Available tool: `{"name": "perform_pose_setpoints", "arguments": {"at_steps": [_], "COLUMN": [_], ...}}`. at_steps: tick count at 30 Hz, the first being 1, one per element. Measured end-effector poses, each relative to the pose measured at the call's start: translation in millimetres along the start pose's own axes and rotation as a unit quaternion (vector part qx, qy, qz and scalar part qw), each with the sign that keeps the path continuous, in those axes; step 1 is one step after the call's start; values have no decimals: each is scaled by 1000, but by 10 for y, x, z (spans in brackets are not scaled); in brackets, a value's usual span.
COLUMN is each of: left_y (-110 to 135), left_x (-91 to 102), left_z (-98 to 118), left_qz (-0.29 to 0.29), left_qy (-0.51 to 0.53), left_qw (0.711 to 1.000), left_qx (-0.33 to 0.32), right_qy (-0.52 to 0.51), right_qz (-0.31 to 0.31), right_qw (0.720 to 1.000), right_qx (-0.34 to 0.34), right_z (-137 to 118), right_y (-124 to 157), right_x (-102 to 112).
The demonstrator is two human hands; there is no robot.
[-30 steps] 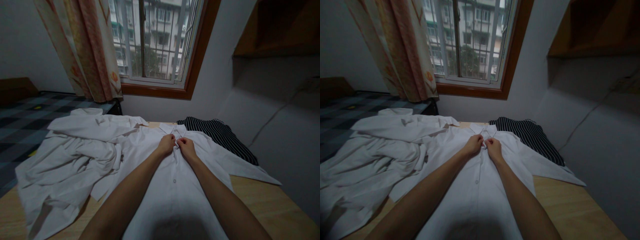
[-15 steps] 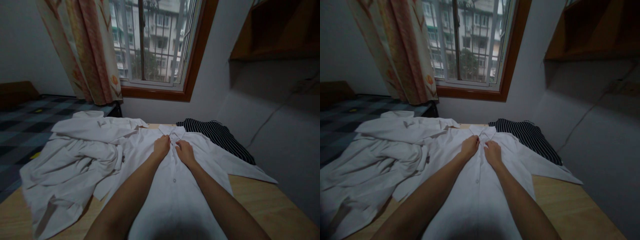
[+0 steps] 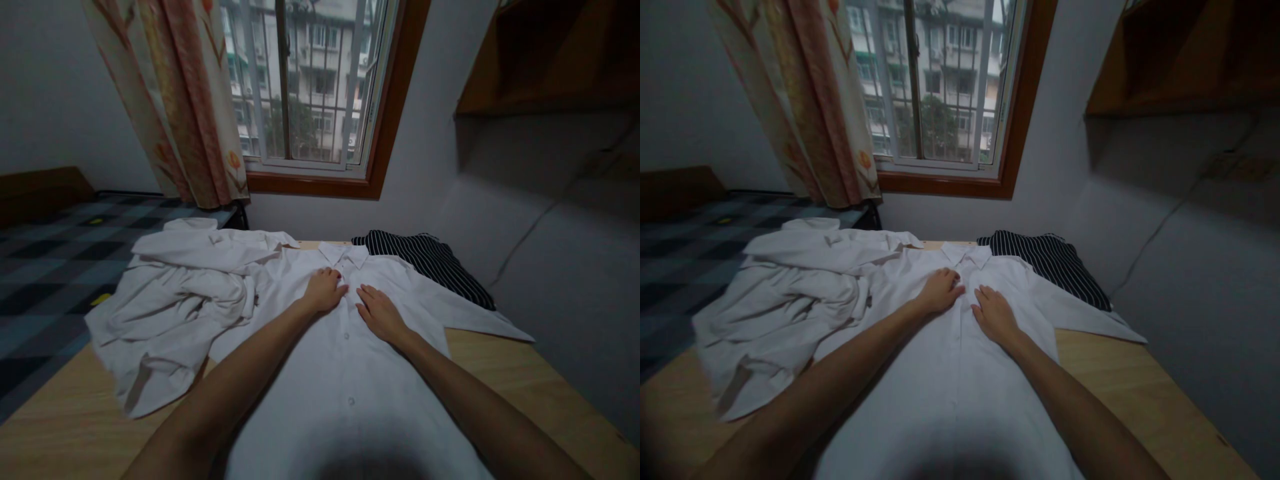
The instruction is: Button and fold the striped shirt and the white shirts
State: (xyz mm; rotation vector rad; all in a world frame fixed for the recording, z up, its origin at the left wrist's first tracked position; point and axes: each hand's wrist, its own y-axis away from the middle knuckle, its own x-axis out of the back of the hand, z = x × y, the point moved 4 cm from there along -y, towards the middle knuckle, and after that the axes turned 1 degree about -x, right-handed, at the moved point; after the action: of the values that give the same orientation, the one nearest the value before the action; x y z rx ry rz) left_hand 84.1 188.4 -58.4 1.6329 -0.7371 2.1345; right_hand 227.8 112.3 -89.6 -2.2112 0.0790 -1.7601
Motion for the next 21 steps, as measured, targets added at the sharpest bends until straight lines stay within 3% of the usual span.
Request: {"name": "perform_pose_setpoints", "arguments": {"at_steps": [4, 7, 10, 13, 16, 21], "left_y": [414, 565, 587, 582, 588, 564], "left_x": [-31, -23, 50, 74, 6, -91], "left_z": [83, 74, 62, 49, 20, -24], "left_qz": [-30, -69, -77, -75, -86, -106], "left_qy": [-25, -18, -7, -4, -9, -23], "left_qw": [997, 994, 992, 993, 993, 991], "left_qx": [-68, -87, -99, -94, -79, -78], "right_qy": [-16, -38, -27, 30, 69, 98], "right_qz": [14, 24, 50, 69, 41, 0], "right_qw": [1000, 998, 994, 994, 992, 990], "right_qx": [-4, -44, -91, -83, -93, -105], "right_z": [3, -46, -194, -423, -556, -558], "right_y": [-41, -84, -95, -85, -102, -226], "right_x": [24, 86, 197, 276, 246, 186]}}
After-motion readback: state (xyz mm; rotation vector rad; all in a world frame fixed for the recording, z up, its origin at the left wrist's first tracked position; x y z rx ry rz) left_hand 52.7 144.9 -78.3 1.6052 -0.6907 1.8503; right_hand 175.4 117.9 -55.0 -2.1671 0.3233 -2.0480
